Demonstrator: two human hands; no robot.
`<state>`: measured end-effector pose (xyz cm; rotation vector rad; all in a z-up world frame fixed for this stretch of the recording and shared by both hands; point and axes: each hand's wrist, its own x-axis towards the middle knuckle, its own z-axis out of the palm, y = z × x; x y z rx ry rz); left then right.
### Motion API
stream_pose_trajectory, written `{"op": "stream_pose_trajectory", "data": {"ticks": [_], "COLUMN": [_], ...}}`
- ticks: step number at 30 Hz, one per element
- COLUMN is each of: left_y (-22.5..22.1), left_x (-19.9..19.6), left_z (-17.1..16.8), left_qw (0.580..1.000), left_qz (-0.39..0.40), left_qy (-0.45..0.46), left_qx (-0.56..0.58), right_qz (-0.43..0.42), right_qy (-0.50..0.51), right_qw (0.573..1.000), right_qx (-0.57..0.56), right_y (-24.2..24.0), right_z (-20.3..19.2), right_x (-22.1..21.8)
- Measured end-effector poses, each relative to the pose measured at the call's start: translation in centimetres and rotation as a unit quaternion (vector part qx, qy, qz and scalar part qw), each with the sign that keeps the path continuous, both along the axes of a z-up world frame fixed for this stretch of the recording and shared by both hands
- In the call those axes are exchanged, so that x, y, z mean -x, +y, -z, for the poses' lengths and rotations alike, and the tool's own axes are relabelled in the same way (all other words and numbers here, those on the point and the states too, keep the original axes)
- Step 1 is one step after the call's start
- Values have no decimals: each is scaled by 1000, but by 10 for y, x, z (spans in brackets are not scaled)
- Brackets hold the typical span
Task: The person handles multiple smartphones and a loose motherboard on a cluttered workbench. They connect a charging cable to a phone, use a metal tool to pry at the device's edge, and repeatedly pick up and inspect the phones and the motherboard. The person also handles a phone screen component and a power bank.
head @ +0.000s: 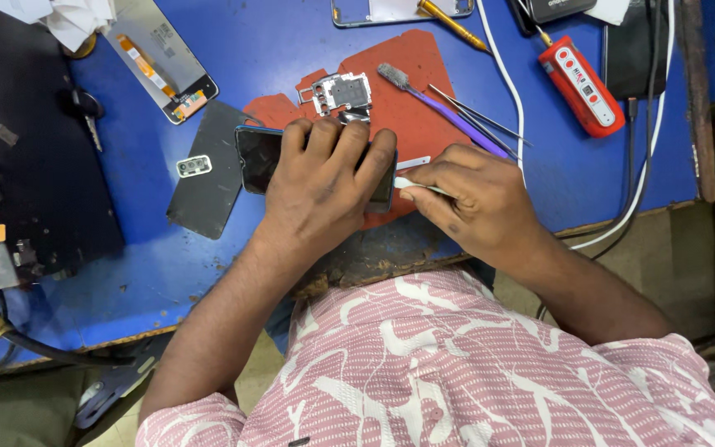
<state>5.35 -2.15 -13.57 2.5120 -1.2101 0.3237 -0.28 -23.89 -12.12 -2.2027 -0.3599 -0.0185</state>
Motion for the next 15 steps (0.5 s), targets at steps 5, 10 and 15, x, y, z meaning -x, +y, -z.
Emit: {"op": "stream_pose_trajectory", "data": {"ticks": [5,10,15], "left_y": [1,6,8], "left_x": [-2,-4,-3], "left_z": [-1,2,1], "left_qw": [1000,998,997], "left_qz": [25,18,23], "left_qy": [-2,-43,-63], "left_qx": [8,-30,-43], "right_qz": [12,19,22], "right_qy": [133,233,243], "right_qw": [984,942,942], "right_qx": [-119,-241,-231], "right_y": [-15,-32,-39], "right_z": [11,26,35], "right_x": [1,1,6]}}
